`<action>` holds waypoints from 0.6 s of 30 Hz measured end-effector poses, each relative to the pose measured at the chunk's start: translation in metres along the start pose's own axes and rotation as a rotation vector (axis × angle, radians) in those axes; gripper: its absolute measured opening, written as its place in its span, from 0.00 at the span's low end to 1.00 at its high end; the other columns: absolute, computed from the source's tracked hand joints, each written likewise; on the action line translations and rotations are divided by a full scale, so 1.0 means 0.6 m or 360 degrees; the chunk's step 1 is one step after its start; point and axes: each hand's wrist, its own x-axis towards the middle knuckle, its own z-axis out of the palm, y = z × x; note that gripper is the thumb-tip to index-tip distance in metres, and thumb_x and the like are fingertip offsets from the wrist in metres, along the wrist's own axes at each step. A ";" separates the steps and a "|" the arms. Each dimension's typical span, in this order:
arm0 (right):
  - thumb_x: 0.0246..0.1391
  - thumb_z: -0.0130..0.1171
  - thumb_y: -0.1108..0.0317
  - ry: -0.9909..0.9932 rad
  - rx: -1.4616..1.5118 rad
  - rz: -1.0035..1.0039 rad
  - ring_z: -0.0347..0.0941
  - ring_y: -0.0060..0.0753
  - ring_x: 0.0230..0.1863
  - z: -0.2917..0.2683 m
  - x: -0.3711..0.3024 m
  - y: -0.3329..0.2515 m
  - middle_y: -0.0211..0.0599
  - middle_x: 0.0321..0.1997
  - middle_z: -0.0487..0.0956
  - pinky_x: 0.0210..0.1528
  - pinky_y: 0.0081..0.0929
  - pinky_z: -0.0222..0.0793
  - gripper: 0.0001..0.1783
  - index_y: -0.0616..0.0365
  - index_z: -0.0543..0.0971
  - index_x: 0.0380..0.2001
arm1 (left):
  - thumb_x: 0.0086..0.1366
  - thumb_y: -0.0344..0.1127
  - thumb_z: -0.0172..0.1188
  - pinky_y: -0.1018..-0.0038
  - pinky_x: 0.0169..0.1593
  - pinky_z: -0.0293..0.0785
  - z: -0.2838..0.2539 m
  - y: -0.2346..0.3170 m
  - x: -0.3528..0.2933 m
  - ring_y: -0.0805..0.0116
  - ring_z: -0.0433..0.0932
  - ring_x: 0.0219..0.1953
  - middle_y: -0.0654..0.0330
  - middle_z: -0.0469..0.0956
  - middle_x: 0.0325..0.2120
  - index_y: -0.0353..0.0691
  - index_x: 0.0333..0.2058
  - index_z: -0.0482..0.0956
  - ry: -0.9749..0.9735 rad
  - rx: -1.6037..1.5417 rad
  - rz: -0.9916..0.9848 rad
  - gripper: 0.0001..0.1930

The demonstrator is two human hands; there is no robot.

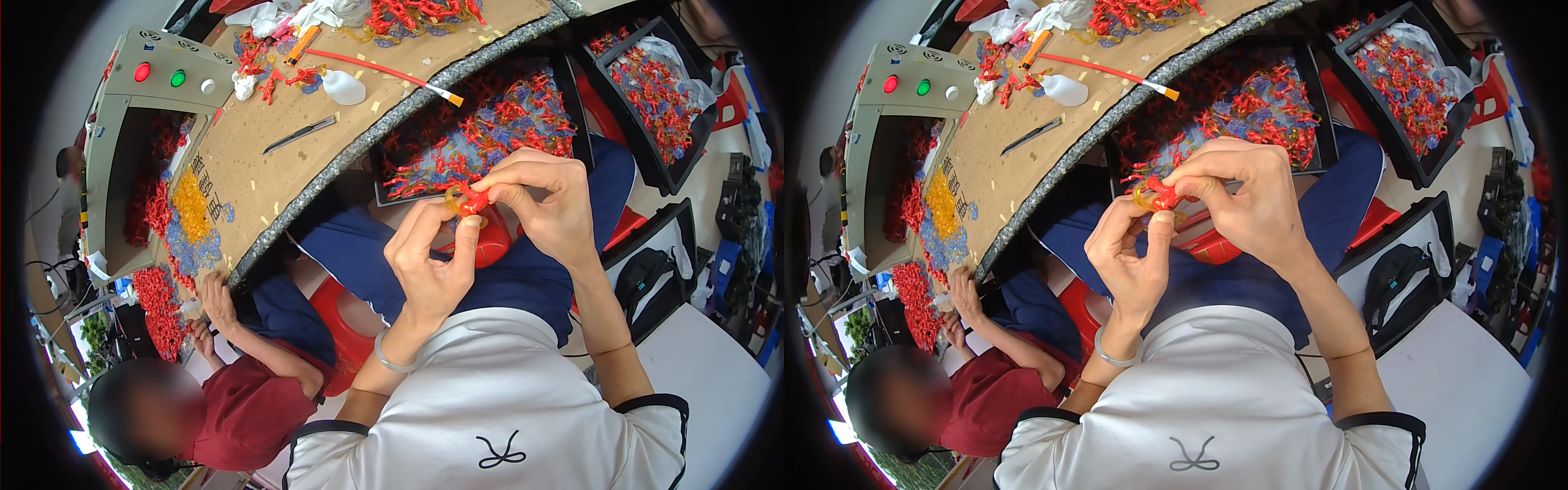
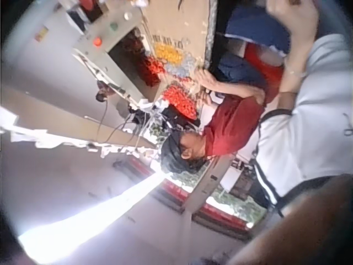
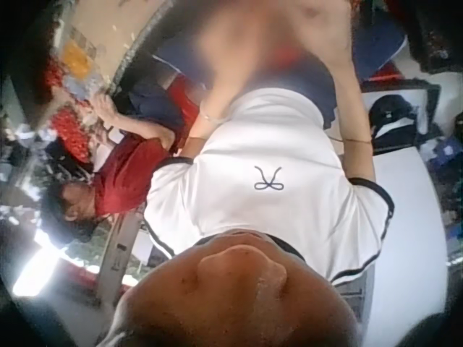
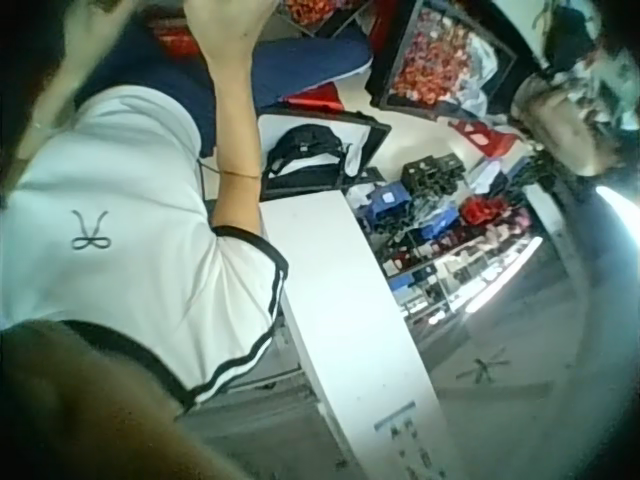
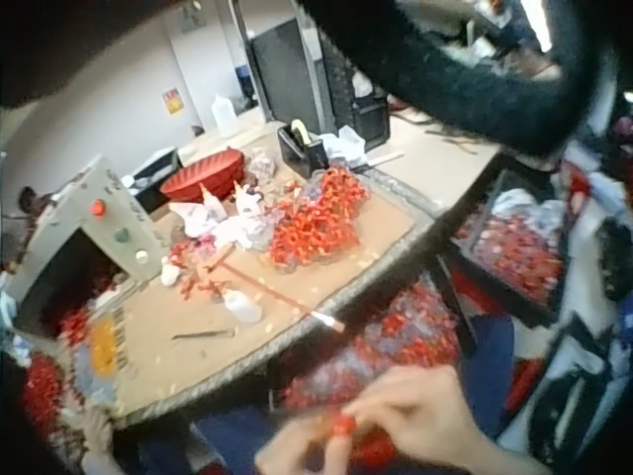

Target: Assembling and detailing small toy figurines using glue and a brush at a factory workbench.

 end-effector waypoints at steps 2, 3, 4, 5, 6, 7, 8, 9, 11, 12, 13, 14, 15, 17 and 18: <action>0.41 0.61 0.82 0.0008 -0.0005 0.0002 0.76 0.29 0.24 0.001 -0.001 0.001 0.42 0.23 0.80 0.27 0.22 0.71 0.05 0.66 0.83 0.25 | 0.53 0.22 0.63 0.78 0.27 0.71 0.000 0.000 0.001 0.68 0.76 0.23 0.54 0.77 0.23 0.30 0.30 0.77 0.0011 0.0002 0.0018 0.05; 0.41 0.61 0.82 0.0017 -0.0009 0.0006 0.76 0.29 0.24 0.001 -0.001 0.001 0.43 0.23 0.80 0.27 0.22 0.71 0.05 0.66 0.83 0.25 | 0.52 0.22 0.63 0.78 0.27 0.71 -0.002 0.000 0.001 0.68 0.76 0.23 0.54 0.77 0.23 0.30 0.30 0.77 -0.0004 0.0019 0.0010 0.05; 0.41 0.61 0.82 0.0016 -0.0009 0.0005 0.76 0.29 0.24 0.001 0.000 0.000 0.43 0.23 0.80 0.27 0.22 0.71 0.05 0.66 0.83 0.25 | 0.52 0.22 0.63 0.78 0.27 0.71 -0.002 0.000 0.001 0.68 0.77 0.23 0.54 0.77 0.23 0.29 0.30 0.77 -0.0020 0.0036 0.0001 0.06; 0.41 0.61 0.82 0.0016 -0.0031 -0.0009 0.77 0.30 0.25 0.001 0.000 -0.001 0.43 0.23 0.80 0.28 0.22 0.71 0.05 0.66 0.83 0.25 | 0.52 0.22 0.63 0.78 0.27 0.71 -0.003 -0.001 0.001 0.68 0.77 0.23 0.54 0.77 0.23 0.29 0.30 0.77 -0.0019 0.0035 0.0001 0.06; 0.40 0.61 0.82 0.0017 -0.0053 -0.0022 0.77 0.30 0.25 0.002 0.001 -0.002 0.43 0.24 0.80 0.28 0.23 0.71 0.05 0.66 0.83 0.25 | 0.52 0.22 0.63 0.78 0.27 0.71 -0.003 -0.002 0.001 0.68 0.77 0.23 0.54 0.77 0.23 0.29 0.30 0.77 -0.0021 0.0029 -0.0022 0.06; 0.40 0.61 0.82 0.0016 -0.0054 -0.0022 0.77 0.30 0.25 0.002 0.001 -0.002 0.43 0.24 0.80 0.28 0.23 0.71 0.05 0.66 0.83 0.25 | 0.52 0.22 0.63 0.78 0.27 0.71 -0.003 -0.002 0.001 0.68 0.77 0.23 0.54 0.77 0.23 0.29 0.30 0.77 -0.0023 0.0022 -0.0044 0.06; 0.41 0.61 0.81 0.0023 -0.0055 0.0006 0.77 0.30 0.25 0.003 0.000 -0.002 0.43 0.23 0.80 0.28 0.23 0.71 0.05 0.66 0.83 0.25 | 0.52 0.22 0.63 0.78 0.27 0.71 -0.003 -0.001 0.001 0.68 0.77 0.23 0.54 0.77 0.23 0.29 0.30 0.77 -0.0021 0.0022 -0.0045 0.06; 0.41 0.61 0.81 0.0030 -0.0056 0.0035 0.77 0.30 0.25 0.004 -0.001 -0.001 0.43 0.23 0.80 0.28 0.23 0.71 0.05 0.66 0.83 0.25 | 0.53 0.22 0.63 0.78 0.27 0.71 -0.003 0.000 0.001 0.70 0.77 0.23 0.55 0.77 0.23 0.29 0.29 0.77 -0.0023 -0.0010 -0.0082 0.05; 0.41 0.61 0.80 0.0037 -0.0090 0.0019 0.77 0.30 0.24 0.006 0.000 0.001 0.42 0.23 0.80 0.28 0.23 0.71 0.04 0.65 0.82 0.24 | 0.54 0.22 0.63 0.79 0.27 0.72 -0.003 0.001 0.000 0.71 0.77 0.23 0.56 0.77 0.23 0.29 0.29 0.77 -0.0023 -0.0042 -0.0120 0.05; 0.42 0.61 0.79 0.0045 -0.0125 0.0002 0.77 0.31 0.23 0.007 0.000 0.001 0.42 0.22 0.80 0.27 0.23 0.71 0.03 0.65 0.82 0.24 | 0.56 0.22 0.61 0.80 0.28 0.72 -0.002 -0.001 -0.002 0.74 0.76 0.24 0.57 0.77 0.24 0.28 0.29 0.76 -0.0032 -0.0202 -0.0239 0.04; 0.42 0.61 0.79 0.0044 -0.0124 0.0002 0.77 0.31 0.23 0.008 0.000 0.002 0.42 0.22 0.80 0.27 0.23 0.71 0.03 0.65 0.82 0.24 | 0.58 0.22 0.60 0.82 0.28 0.72 -0.002 -0.001 -0.002 0.76 0.76 0.25 0.58 0.77 0.24 0.28 0.30 0.75 -0.0040 -0.0363 -0.0358 0.03; 0.42 0.62 0.78 0.0051 -0.0146 0.0015 0.76 0.31 0.22 0.008 -0.001 0.003 0.42 0.22 0.80 0.26 0.23 0.70 0.03 0.65 0.82 0.24 | 0.58 0.22 0.60 0.82 0.28 0.72 -0.004 -0.002 -0.001 0.76 0.76 0.25 0.58 0.77 0.24 0.28 0.30 0.75 -0.0042 -0.0364 -0.0359 0.03; 0.43 0.62 0.77 0.0059 -0.0168 0.0027 0.76 0.31 0.21 0.008 -0.001 0.005 0.41 0.21 0.79 0.25 0.23 0.70 0.02 0.65 0.82 0.23 | 0.59 0.22 0.59 0.83 0.28 0.72 -0.009 -0.002 0.002 0.78 0.76 0.25 0.59 0.77 0.25 0.28 0.30 0.75 -0.0145 -0.0508 -0.0504 0.03; 0.43 0.62 0.77 0.0057 -0.0198 0.0034 0.75 0.30 0.21 0.009 -0.002 0.006 0.41 0.20 0.79 0.25 0.23 0.69 0.03 0.65 0.82 0.23 | 0.61 0.22 0.57 0.84 0.29 0.73 -0.016 -0.005 0.006 0.79 0.75 0.26 0.60 0.77 0.25 0.28 0.31 0.74 -0.0246 -0.0649 -0.0648 0.03; 0.43 0.62 0.76 0.0054 -0.0227 0.0039 0.75 0.30 0.20 0.010 -0.002 0.007 0.41 0.20 0.79 0.24 0.23 0.68 0.03 0.65 0.82 0.23 | 0.62 0.22 0.57 0.84 0.29 0.72 -0.019 -0.010 0.008 0.80 0.75 0.25 0.60 0.77 0.26 0.28 0.32 0.74 -0.0293 -0.0735 -0.0687 0.03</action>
